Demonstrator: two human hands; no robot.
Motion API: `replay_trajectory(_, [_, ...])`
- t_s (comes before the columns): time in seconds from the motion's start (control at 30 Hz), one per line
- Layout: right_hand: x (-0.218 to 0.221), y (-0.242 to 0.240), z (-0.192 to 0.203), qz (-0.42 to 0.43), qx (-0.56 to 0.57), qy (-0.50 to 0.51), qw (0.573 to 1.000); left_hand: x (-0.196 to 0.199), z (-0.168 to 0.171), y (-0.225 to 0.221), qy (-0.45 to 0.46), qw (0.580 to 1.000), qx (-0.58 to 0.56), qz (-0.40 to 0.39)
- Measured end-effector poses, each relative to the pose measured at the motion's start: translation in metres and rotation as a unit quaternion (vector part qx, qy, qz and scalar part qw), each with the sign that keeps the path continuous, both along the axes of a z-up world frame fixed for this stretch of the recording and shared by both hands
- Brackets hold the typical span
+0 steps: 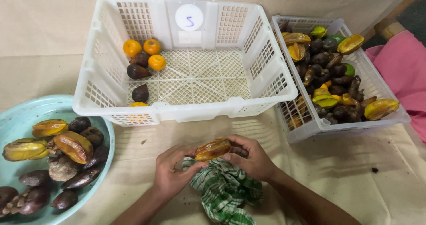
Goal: Sorting and cleaning fruits by wiping them with a cloth and placing them into a crate
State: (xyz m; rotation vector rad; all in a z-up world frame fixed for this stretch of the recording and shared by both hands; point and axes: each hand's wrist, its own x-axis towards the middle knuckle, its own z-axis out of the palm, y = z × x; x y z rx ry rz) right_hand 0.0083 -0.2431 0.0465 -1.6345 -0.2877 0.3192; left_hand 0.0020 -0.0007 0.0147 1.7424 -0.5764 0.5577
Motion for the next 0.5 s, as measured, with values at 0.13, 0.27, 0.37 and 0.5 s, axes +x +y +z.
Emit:
replay_trajectory(0.13, [0.000,0.001,0.007,0.012,-0.001,-0.023,1.000,-0.001,0.007,-0.001,-0.010,1.000,0.001,-0.015])
replay_trajectory(0.27, [0.000,-0.005,-0.003,-0.006,-0.023,-0.096,0.995,-0.001,-0.001,0.001,-0.011,1.000,-0.005,-0.024])
replay_trajectory(0.37, [-0.001,-0.007,-0.007,-0.012,-0.037,-0.156,0.987,-0.004,-0.001,0.001,-0.008,0.999,-0.008,-0.030])
replay_trajectory(0.5, [0.002,-0.008,-0.012,-0.011,-0.087,-0.314,0.945,-0.005,0.002,0.001,-0.053,0.998,-0.001,-0.029])
